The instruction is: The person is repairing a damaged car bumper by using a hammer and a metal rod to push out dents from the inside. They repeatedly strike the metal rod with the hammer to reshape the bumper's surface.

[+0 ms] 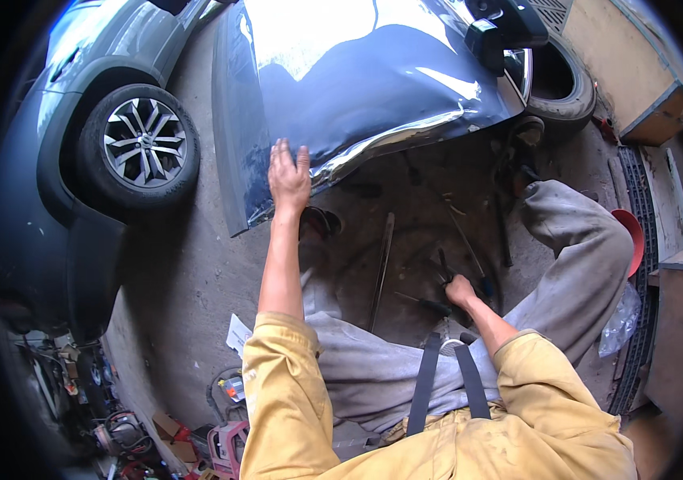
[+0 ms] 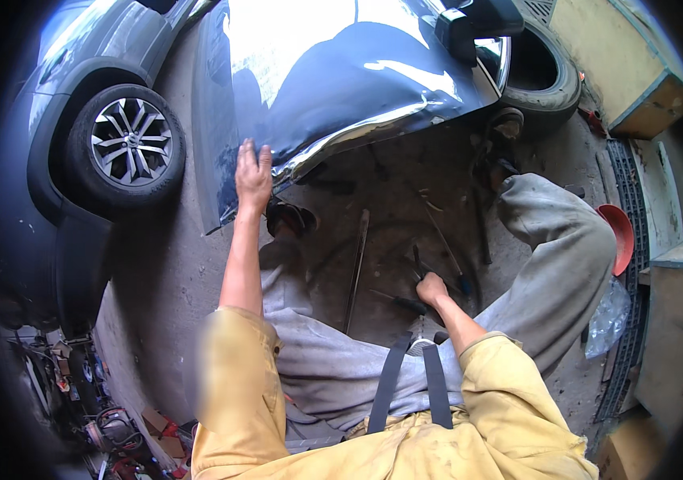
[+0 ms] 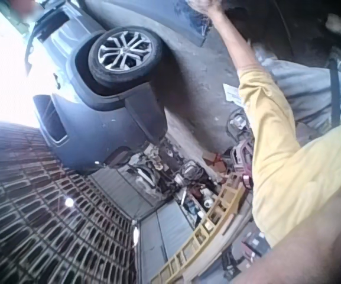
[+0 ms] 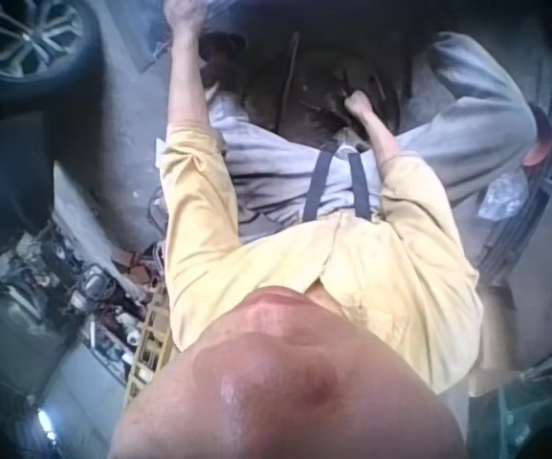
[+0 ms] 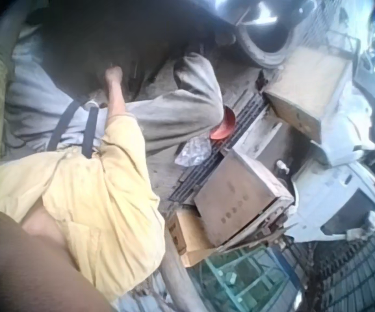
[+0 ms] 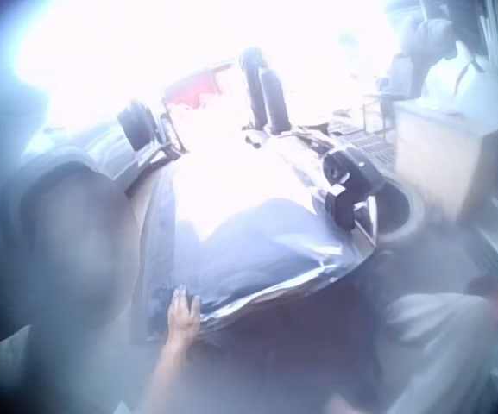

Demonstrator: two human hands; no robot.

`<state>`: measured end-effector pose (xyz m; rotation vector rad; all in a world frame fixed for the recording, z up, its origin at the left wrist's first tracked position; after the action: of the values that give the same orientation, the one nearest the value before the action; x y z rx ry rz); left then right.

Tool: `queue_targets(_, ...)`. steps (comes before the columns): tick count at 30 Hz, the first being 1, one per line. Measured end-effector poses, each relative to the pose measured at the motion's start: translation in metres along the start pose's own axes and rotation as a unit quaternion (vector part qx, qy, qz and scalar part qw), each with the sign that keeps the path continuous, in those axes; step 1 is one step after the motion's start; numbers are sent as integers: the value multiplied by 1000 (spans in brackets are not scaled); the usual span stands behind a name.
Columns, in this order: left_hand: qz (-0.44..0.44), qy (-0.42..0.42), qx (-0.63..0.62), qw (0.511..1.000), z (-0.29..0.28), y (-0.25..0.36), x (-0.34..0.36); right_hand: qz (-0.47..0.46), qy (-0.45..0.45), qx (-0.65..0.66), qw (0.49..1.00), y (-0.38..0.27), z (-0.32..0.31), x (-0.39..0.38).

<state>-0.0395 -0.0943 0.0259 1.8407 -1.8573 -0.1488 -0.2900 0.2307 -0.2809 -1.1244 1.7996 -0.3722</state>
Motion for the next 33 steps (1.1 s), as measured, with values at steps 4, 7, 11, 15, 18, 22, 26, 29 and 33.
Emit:
queue_targets(4,-31,-44,129,990,27,9,4,-48,11,16,999,-6,-11,7)
queue_targets(7,-12,-74,119,990,29,15,0,-27,13,33,999,11,-14,14)
queue_targets(11,4,-98,109,989,31,27,-7,25,25,57,998,37,-10,15)
queue_targets(15,-3,-112,132,985,36,44,-14,28,20,51,998,40,-4,15)
queue_targets(18,17,-119,121,985,45,79,-18,19,15,53,998,44,-5,22)
queue_targets(22,50,-116,123,984,57,118,-28,14,11,58,998,40,-9,22)
queue_targets(26,105,-86,146,980,65,150,-49,21,8,55,998,36,-13,16)
queue_targets(29,141,-69,177,971,75,185,-75,33,15,46,998,46,-16,14)
queue_targets(33,179,12,139,974,67,211,-104,42,-29,38,998,37,-16,12)
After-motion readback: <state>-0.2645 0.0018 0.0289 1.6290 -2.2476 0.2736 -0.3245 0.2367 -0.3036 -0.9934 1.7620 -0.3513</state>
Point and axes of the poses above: each hand's wrist, its own x-axis towards the middle knuckle, its own z-axis out of the palm, y = z × x, the point moved 6 cm from there along x, towards the middle knuckle, and after that the axes turned 15 degrees about -z, right-handed, at the moved point
